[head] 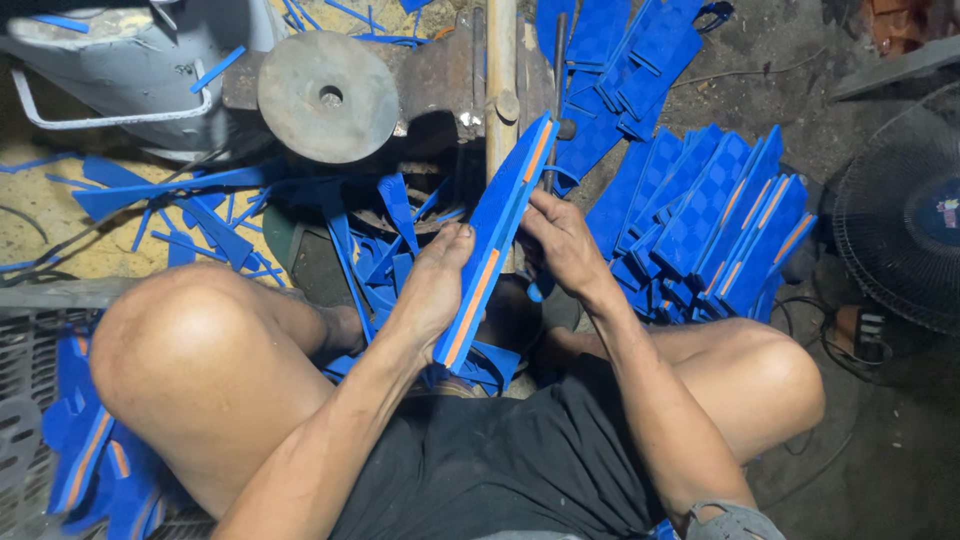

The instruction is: The person sits on the floor and uses a handheld blade to trim excess blue rubber from the edges of flip-flop soles. They repeatedly press the soles against a vertical metal guide and scrape along the edges to remove protruding material.

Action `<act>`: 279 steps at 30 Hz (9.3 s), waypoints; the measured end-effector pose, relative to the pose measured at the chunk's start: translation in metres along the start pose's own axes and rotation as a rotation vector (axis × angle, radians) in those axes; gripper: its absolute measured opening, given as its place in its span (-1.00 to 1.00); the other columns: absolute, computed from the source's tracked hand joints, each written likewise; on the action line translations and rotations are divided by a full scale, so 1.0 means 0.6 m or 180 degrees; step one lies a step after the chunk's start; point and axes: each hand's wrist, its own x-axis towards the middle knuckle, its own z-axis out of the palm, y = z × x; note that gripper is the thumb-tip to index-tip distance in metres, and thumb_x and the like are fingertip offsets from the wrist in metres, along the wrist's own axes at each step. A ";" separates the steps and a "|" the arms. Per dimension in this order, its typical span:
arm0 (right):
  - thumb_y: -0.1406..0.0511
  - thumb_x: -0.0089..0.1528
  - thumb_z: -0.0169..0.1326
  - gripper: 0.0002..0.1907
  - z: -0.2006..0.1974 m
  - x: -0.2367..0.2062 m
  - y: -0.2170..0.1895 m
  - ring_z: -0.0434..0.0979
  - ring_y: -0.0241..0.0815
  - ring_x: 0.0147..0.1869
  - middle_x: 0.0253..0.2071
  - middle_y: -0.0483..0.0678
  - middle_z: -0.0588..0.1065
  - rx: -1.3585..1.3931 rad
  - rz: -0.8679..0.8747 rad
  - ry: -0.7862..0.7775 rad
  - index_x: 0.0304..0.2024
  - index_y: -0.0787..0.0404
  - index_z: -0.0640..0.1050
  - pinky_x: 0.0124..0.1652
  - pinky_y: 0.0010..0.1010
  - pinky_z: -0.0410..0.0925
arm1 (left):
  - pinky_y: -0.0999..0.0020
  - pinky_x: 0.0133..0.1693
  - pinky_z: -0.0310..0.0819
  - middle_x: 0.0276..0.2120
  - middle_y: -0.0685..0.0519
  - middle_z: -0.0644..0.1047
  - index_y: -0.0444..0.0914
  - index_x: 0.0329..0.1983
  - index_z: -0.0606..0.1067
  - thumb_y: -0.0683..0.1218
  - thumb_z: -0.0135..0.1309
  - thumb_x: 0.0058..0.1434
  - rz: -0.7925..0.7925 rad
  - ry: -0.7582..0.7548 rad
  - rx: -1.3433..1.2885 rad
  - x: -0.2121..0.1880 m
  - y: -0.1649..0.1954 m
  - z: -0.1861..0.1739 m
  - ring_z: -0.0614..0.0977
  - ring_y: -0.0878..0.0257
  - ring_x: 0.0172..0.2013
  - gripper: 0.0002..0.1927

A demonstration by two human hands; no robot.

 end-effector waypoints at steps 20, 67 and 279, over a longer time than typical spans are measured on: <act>0.23 0.38 -0.03 -0.78 -0.010 -0.064 -0.037 0.22 -0.42 -0.62 -0.57 -0.20 0.27 0.1556 0.0835 -0.0811 -0.13 0.28 0.48 -0.59 -0.51 0.23 | 0.54 -0.08 0.46 -0.15 0.12 0.57 -0.30 0.10 0.49 0.07 -0.17 0.51 0.1469 -0.0661 0.0680 0.022 -0.015 -0.007 0.53 0.46 -0.15 -0.61; 0.30 0.36 0.03 -0.80 -0.035 -0.146 -0.037 0.16 -0.45 -0.64 -0.59 -0.19 0.23 0.2330 0.1530 -0.1712 -0.31 0.29 0.43 -0.65 -0.58 0.12 | 0.40 -0.08 0.44 -0.16 0.00 0.57 -0.36 0.13 0.47 0.10 -0.09 0.54 0.3121 0.0065 0.1901 0.041 0.044 -0.003 0.54 0.35 -0.12 -0.57; 0.23 0.32 0.23 -0.69 -0.070 -0.054 -0.073 0.40 -0.42 -0.37 -0.32 -0.07 0.47 0.2636 -0.0698 0.0943 -0.08 0.33 0.49 -0.56 -0.66 0.18 | 0.01 0.14 0.51 0.11 -0.33 0.51 -0.43 0.24 0.34 0.25 -0.31 0.42 0.0658 -0.1667 -0.2486 -0.038 0.065 0.035 0.56 -0.25 0.12 -0.31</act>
